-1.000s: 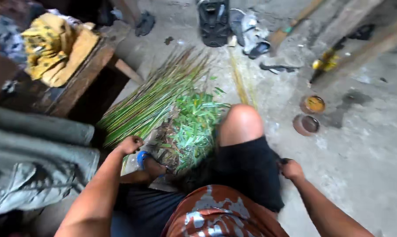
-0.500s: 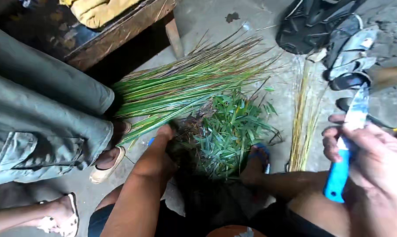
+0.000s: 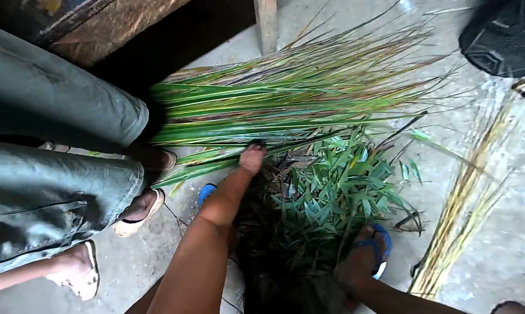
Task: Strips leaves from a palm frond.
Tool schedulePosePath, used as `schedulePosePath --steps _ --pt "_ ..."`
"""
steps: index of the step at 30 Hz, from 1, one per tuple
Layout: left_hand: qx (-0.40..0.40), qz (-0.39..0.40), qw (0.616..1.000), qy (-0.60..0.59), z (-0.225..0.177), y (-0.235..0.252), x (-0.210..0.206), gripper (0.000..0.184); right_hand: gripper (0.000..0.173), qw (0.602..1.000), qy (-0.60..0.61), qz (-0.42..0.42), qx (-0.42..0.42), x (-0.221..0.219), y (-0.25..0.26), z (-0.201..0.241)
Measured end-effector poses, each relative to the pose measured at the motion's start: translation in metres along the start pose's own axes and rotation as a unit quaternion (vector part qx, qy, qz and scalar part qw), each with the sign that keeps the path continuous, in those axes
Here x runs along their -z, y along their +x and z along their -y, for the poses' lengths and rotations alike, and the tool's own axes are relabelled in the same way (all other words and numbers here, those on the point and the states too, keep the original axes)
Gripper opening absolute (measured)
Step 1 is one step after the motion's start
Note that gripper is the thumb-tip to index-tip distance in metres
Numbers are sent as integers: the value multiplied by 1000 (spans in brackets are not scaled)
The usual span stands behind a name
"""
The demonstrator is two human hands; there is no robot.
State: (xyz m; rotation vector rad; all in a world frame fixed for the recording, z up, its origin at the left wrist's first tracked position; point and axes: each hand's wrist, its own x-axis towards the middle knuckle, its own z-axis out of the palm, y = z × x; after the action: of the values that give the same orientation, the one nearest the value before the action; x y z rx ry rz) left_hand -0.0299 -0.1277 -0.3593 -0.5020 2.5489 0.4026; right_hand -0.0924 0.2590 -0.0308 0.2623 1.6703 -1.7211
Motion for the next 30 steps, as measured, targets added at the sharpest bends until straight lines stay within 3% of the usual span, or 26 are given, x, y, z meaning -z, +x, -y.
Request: schedulePosePath --steps 2,4,9,12,16,19,23,25,27,30 --pt "-95 -63 993 -33 -31 3 16 27 25 1000 3 23 -17 -2 3 -1" --pt "-122 -55 988 -80 -58 -3 36 29 22 1000 -15 22 -2 -1 -4 2" --pt "-184 -30 965 -186 -99 -33 92 25 30 985 -32 25 167 55 -36 4" --pt "-225 -53 951 -204 -121 -70 132 21 32 979 -1 -23 203 54 -39 -1" --pt "-263 -134 933 -206 -151 -135 169 24 39 978 60 -56 192 56 -41 2" --pt "-299 -226 901 -216 -168 -185 173 20 33 970 79 -64 219 57 -48 5" --pt "-363 -315 849 -221 -178 -236 160 12 43 951 103 6 290 69 -70 17" --pt "-395 -356 820 -212 -179 -252 149 9 36 938 125 12 323 73 -83 27" --pt "-409 -369 808 -211 -178 -263 136 9 29 928 119 2 353 78 -100 37" --pt "-374 -298 841 -252 -185 -280 128 27 32 921 55 -2 385 78 -131 49"
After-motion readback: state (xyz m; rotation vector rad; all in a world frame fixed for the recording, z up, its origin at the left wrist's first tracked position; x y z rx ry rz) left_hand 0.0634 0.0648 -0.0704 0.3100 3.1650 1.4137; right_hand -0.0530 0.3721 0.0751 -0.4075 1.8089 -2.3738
